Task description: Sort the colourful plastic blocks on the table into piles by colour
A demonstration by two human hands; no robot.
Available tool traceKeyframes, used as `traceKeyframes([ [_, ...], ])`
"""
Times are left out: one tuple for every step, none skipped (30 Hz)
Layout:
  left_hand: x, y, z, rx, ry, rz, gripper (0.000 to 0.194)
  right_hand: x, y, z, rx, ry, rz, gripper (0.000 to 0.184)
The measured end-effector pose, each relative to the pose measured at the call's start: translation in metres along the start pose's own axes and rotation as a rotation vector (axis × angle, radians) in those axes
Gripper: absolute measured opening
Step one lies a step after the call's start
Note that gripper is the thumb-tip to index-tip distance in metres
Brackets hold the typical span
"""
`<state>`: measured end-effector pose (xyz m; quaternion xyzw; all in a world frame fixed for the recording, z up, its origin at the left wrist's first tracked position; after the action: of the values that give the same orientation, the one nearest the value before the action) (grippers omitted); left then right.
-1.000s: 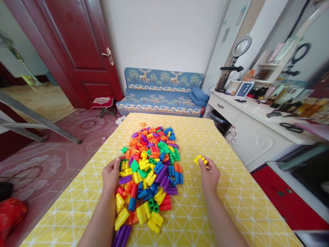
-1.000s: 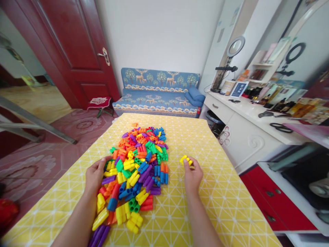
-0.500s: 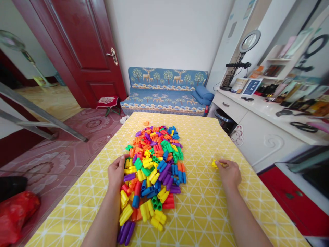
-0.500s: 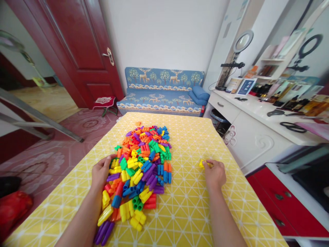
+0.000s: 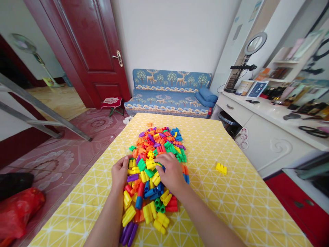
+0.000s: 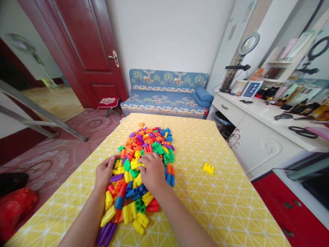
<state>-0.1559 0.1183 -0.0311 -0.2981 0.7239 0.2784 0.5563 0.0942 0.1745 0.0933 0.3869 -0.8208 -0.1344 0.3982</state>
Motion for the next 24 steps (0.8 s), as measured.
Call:
traceKeyframes([
  [0.000,0.000,0.000,0.002,0.005,0.001,0.050,0.001,0.005,0.002,-0.006,-0.029,0.003,0.023],
  [0.001,0.001,0.000,0.002,0.007,0.005,0.049,-0.002,0.010,0.001,-0.017,-0.066,0.026,0.024],
  [0.001,0.001,0.001,0.004,0.007,0.009,0.049,-0.009,0.015,0.000,-0.025,-0.112,0.065,0.025],
  [0.002,0.002,0.001,0.003,0.005,0.013,0.048,-0.016,0.019,0.000,-0.017,-0.163,0.107,0.028],
  [0.002,0.002,0.000,0.001,0.004,0.017,0.047,-0.023,0.023,0.002,0.013,-0.211,0.143,0.031],
  [0.002,0.002,0.000,-0.002,0.003,0.021,0.047,-0.029,0.025,0.005,0.058,-0.253,0.172,0.034],
  [0.003,0.002,-0.001,-0.005,0.002,0.024,0.046,-0.034,0.027,0.009,0.106,-0.285,0.193,0.036],
  [0.003,0.002,-0.001,-0.007,0.002,0.025,0.046,-0.038,0.028,0.013,0.145,-0.307,0.212,0.036],
  [0.003,0.002,-0.001,-0.009,0.000,0.024,0.046,-0.042,0.028,0.016,0.171,-0.319,0.229,0.035],
  [0.003,0.002,-0.002,-0.009,-0.002,0.020,0.046,-0.044,0.028,0.018,0.181,-0.320,0.244,0.032],
  [0.004,0.002,-0.001,-0.008,-0.002,0.016,0.046,-0.046,0.027,0.019,0.180,-0.311,0.257,0.030],
  [0.004,0.001,-0.001,-0.006,0.001,0.013,0.046,-0.046,0.027,0.020,0.172,-0.289,0.265,0.028],
  [0.003,0.001,-0.001,-0.007,0.006,0.012,0.046,-0.047,0.026,0.021,0.157,-0.252,0.268,0.026],
  [0.003,0.001,-0.001,-0.009,0.012,0.014,0.046,-0.047,0.024,0.020,0.127,-0.202,0.268,0.024],
  [0.002,0.002,-0.002,-0.011,0.020,0.019,0.046,-0.048,0.023,0.017,0.082,-0.137,0.266,0.023],
  [0.001,0.001,-0.001,-0.012,0.025,0.024,0.046,-0.049,0.020,0.013,0.021,-0.062,0.271,0.022],
  [0.000,0.001,-0.001,-0.012,0.026,0.029,0.046,-0.053,0.016,0.009,-0.053,0.024,0.289,0.021],
  [-0.001,0.001,-0.001,-0.011,0.024,0.033,0.046,-0.058,0.010,0.004,-0.127,0.117,0.319,0.020],
  [-0.002,0.001,-0.001,-0.010,0.020,0.035,0.046,-0.067,0.004,0.002,-0.185,0.217,0.360,0.020],
  [-0.002,0.001,-0.001,-0.009,0.016,0.035,0.046,-0.077,-0.003,0.001,-0.224,0.318,0.407,0.021],
  [-0.002,0.001,-0.001,-0.009,0.014,0.035,0.047,-0.088,-0.010,0.000,-0.245,0.410,0.453,0.022],
  [-0.001,0.001,-0.001,-0.011,0.015,0.032,0.046,-0.102,-0.017,-0.002,-0.262,0.482,0.493,0.025],
  [0.000,0.001,-0.002,-0.010,0.016,0.030,0.046,-0.117,-0.023,-0.008,-0.281,0.525,0.521,0.028],
  [0.001,0.002,-0.001,-0.008,0.018,0.026,0.047,-0.134,-0.029,-0.019,-0.310,0.528,0.544,0.031],
])
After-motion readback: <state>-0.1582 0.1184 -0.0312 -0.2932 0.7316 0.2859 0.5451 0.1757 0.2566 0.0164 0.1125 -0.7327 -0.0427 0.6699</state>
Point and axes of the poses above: each hand's wrist, its own y-axis towards the middle knuckle, its own z-axis out of the palm, x = y × z, the point moved 10 cm from there along y, towards the middle knuckle, and after that the axes turned 1 degree about x, right-handed, at the moved point
